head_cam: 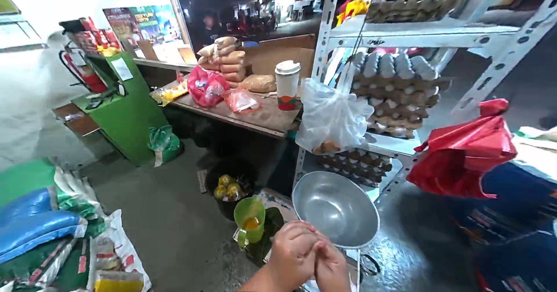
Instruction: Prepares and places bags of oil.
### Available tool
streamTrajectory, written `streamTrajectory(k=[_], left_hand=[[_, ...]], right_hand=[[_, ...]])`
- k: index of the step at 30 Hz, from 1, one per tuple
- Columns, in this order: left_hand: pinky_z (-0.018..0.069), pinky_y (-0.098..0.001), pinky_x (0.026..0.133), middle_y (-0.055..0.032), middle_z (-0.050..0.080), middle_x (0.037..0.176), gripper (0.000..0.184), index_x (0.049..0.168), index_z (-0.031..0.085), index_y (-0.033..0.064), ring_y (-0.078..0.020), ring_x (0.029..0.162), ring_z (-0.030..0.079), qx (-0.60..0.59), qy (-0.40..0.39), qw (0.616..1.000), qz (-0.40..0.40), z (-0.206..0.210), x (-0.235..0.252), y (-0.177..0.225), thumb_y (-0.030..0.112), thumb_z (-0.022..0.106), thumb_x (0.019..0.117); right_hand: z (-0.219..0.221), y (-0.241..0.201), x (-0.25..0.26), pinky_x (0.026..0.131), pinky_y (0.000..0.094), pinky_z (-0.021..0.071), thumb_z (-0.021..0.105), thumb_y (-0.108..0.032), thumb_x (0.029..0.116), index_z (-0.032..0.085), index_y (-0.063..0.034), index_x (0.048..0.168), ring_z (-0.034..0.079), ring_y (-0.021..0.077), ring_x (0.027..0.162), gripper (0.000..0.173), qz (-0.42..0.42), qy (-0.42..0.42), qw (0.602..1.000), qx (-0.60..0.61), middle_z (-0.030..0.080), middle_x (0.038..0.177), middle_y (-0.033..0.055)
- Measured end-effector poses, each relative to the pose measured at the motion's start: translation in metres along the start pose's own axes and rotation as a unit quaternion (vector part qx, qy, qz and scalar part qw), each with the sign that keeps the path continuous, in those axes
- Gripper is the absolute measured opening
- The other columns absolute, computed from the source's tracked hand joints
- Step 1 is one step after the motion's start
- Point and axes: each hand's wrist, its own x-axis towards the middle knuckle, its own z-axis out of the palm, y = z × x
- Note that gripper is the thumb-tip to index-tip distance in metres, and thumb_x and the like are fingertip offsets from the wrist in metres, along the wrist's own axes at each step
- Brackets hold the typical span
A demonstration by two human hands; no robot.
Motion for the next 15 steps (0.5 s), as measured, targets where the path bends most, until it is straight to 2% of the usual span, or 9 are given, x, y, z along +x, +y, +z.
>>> streamTrajectory(k=[7,9,10,12,13,15], left_hand=[[0.0584,-0.0321,0.098,-0.0044,0.077,0.092,0.019,0.084,0.075,0.0060,-0.0152,0.103,0.073,0.126,-0.010,0.990,-0.057,-0.018,-0.019,-0.001,0.015,0.065,0.0966],[0.0580,-0.0342,0.099,-0.0066,0.078,0.093,0.020,0.084,0.076,0.0041,-0.0185,0.103,0.074,0.176,-0.017,0.976,-0.130,-0.025,-0.020,0.018,0.014,0.063,0.0964],[0.0565,-0.0376,0.100,-0.0110,0.078,0.095,0.020,0.086,0.078,-0.0004,-0.0236,0.104,0.075,0.192,-0.028,0.961,-0.196,-0.031,-0.013,0.034,0.010,0.063,0.0943],[0.0524,-0.0391,0.107,-0.0142,0.078,0.102,0.022,0.092,0.078,-0.0039,-0.0266,0.112,0.072,0.191,-0.048,0.931,-0.306,-0.046,-0.011,0.048,0.010,0.061,0.0967],[0.0530,-0.0395,0.107,-0.0139,0.078,0.101,0.022,0.092,0.078,-0.0033,-0.0264,0.112,0.072,0.196,-0.036,0.929,-0.311,-0.054,-0.020,0.044,0.011,0.062,0.0975],[0.0561,-0.0371,0.102,-0.0087,0.078,0.094,0.022,0.086,0.076,0.0022,-0.0219,0.107,0.073,0.227,0.003,0.939,-0.257,-0.071,-0.048,0.026,0.015,0.063,0.0979]], right_hand=[[0.019,0.010,-0.005,0.113,0.0313,0.0473,0.059,-0.014,0.1000,0.081,-0.0091,0.095,0.064,0.0136,0.124,0.023,0.060,-0.055,0.994,0.076,0.078,0.111,0.0018],[0.020,0.007,-0.003,0.115,0.0333,0.0457,0.058,-0.008,0.0977,0.079,-0.0036,0.092,0.064,0.0168,0.125,0.022,0.076,-0.104,0.987,0.096,0.078,0.110,0.0057],[0.023,0.001,0.000,0.115,0.0352,0.0446,0.056,-0.002,0.0937,0.078,0.0021,0.091,0.065,0.0197,0.123,0.022,0.087,-0.129,0.982,0.104,0.078,0.107,0.0099],[0.032,0.000,-0.002,0.116,0.0388,0.0437,0.055,0.001,0.0919,0.077,0.0052,0.092,0.065,0.0238,0.124,0.022,0.101,-0.184,0.972,0.106,0.077,0.106,0.0134],[0.039,0.003,-0.006,0.116,0.0401,0.0443,0.056,0.000,0.0919,0.077,0.0046,0.093,0.065,0.0261,0.125,0.022,0.106,-0.205,0.967,0.106,0.077,0.108,0.0141],[0.060,0.010,-0.018,0.115,0.0394,0.0448,0.057,-0.004,0.0939,0.078,0.0010,0.094,0.063,0.0248,0.126,0.022,0.121,-0.234,0.958,0.112,0.077,0.109,0.0118]])
